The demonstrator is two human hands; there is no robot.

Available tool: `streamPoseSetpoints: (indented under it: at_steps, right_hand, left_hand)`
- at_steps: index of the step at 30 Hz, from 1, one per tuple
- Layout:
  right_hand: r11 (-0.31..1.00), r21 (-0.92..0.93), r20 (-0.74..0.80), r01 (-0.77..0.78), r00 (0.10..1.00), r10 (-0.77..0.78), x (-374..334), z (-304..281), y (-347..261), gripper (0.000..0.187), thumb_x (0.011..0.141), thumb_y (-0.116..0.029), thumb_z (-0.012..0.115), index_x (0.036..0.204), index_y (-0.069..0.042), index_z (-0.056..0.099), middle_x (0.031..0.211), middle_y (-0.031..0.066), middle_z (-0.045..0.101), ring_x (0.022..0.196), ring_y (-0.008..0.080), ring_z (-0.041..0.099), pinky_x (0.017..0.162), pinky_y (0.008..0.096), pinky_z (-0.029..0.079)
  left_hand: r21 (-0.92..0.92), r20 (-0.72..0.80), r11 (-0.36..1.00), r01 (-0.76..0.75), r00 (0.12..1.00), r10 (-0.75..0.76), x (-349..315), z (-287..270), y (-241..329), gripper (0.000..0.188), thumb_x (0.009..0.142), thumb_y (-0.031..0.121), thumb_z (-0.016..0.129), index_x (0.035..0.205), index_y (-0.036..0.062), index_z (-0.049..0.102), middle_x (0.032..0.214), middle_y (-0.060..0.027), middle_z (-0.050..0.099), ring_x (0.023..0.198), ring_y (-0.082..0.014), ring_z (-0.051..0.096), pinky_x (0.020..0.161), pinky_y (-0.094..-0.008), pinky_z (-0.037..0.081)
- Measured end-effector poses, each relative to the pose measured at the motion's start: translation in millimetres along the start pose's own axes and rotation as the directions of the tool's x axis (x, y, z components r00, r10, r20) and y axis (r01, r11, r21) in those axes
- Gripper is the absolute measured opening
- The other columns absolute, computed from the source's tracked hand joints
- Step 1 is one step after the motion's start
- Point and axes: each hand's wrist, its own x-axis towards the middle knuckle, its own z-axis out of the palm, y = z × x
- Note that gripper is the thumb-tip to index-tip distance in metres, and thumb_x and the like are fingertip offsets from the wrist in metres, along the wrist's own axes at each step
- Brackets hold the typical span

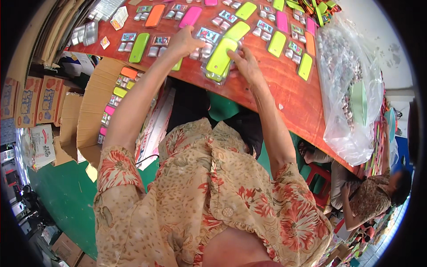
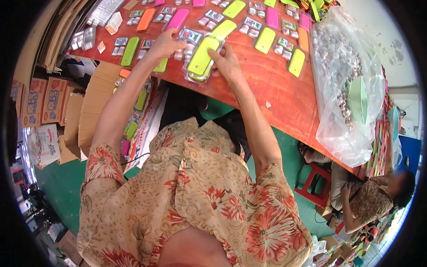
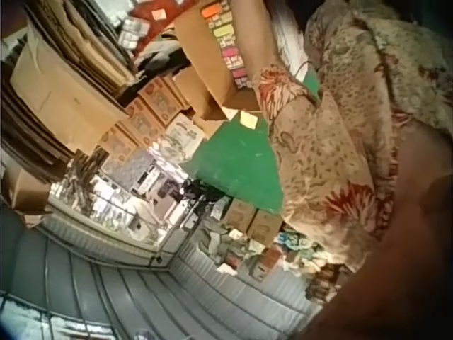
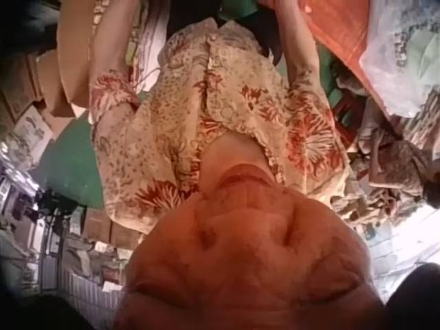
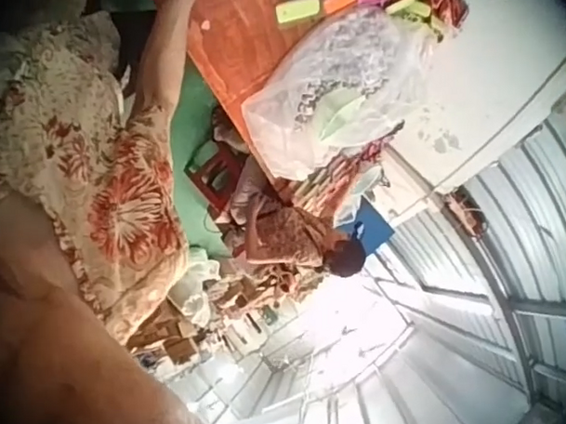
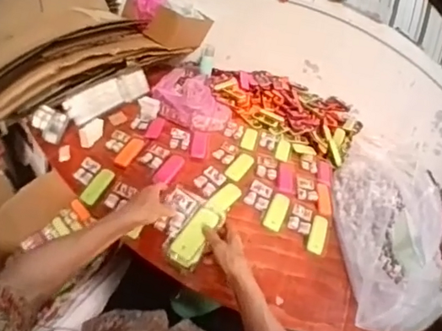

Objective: Packaging small items into colorful plastic cases and organizing them into a cardboard box.

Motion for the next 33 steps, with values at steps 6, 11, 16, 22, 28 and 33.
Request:
streamPoseSetpoints:
  at_steps: [6, 11, 16, 22, 28, 33]
  right_hand:
    - [0.998, -0.008, 0.014, -0.064, 0.998, 0.065, -12, -11, -1, 0.046, 0.077, -0.024, 0.056, 0.112, 0.001, 0.040, 0.085, 0.0061, 0.052, 0.064, 0.0106, 0.051, 0.046, 0.0215, 0.042]
    - [0.997, -0.032, -0.019, -0.068, 0.998, 0.068, -27, -41, -1, 0.044, 0.078, -0.023, 0.055, 0.112, 0.000, 0.041, 0.082, 0.0051, 0.051, 0.063, 0.0090, 0.050, 0.048, 0.0202, 0.041]
    - [0.983, -0.184, -0.085, -0.001, 0.996, -0.014, -41, -57, -4, 0.043, 0.083, -0.023, 0.048, 0.117, 0.000, 0.038, 0.085, 0.0039, 0.051, 0.066, 0.0070, 0.047, 0.056, 0.0187, 0.037]
    - [0.952, -0.291, 0.012, 0.097, 0.995, -0.097, -42, -45, 8, 0.039, 0.086, -0.013, 0.044, 0.121, -0.001, 0.031, 0.094, 0.0047, 0.050, 0.079, 0.0105, 0.049, 0.067, 0.0244, 0.042]
    - [0.973, -0.224, -0.002, 0.048, 0.999, -0.050, -46, -63, 2, 0.043, 0.085, -0.018, 0.044, 0.123, 0.001, 0.033, 0.103, 0.0066, 0.049, 0.091, 0.0121, 0.047, 0.078, 0.0240, 0.038]
    - [0.978, -0.205, 0.012, -0.038, 0.999, 0.042, -46, -63, -1, 0.049, 0.085, -0.022, 0.044, 0.126, 0.001, 0.029, 0.121, 0.0107, 0.039, 0.108, 0.0168, 0.038, 0.090, 0.0274, 0.031]
  left_hand:
    - [0.207, 0.042, 0.977, 0.049, 0.997, -0.059, -32, -7, 46, 0.060, 0.064, 0.036, 0.064, 0.110, 0.0024, 0.046, 0.097, -0.0174, 0.056, 0.090, -0.0281, 0.055, 0.077, -0.0352, 0.043]
    - [0.223, 0.131, 0.974, 0.042, 0.989, -0.072, -50, 5, 69, 0.068, 0.065, 0.037, 0.063, 0.117, 0.0013, 0.037, 0.104, -0.0191, 0.053, 0.095, -0.0315, 0.052, 0.079, -0.0383, 0.041]
    - [-0.077, 0.077, 0.996, 0.049, 0.996, -0.043, -55, 37, 65, 0.072, 0.065, 0.037, 0.063, 0.116, -0.0031, 0.032, 0.111, -0.0236, 0.045, 0.104, -0.0349, 0.044, 0.085, -0.0406, 0.037]
    - [-0.343, 0.009, 0.937, 0.069, 0.997, -0.070, -44, 53, 48, 0.069, 0.058, 0.038, 0.066, 0.107, -0.0067, 0.044, 0.103, -0.0258, 0.050, 0.094, -0.0324, 0.052, 0.078, -0.0371, 0.043]
    - [-0.771, 0.237, 0.557, 0.309, 0.951, -0.198, -60, 66, 61, 0.029, 0.056, 0.017, 0.068, 0.073, -0.0050, 0.061, 0.067, -0.0121, 0.061, 0.058, -0.0154, 0.058, 0.048, -0.0283, 0.046]
    - [-0.852, 0.297, 0.345, 0.394, 0.906, -0.300, -83, 53, 73, 0.063, 0.055, 0.018, 0.070, 0.105, -0.0018, 0.038, 0.087, -0.0127, 0.054, 0.066, -0.0205, 0.057, 0.039, -0.0315, 0.045]
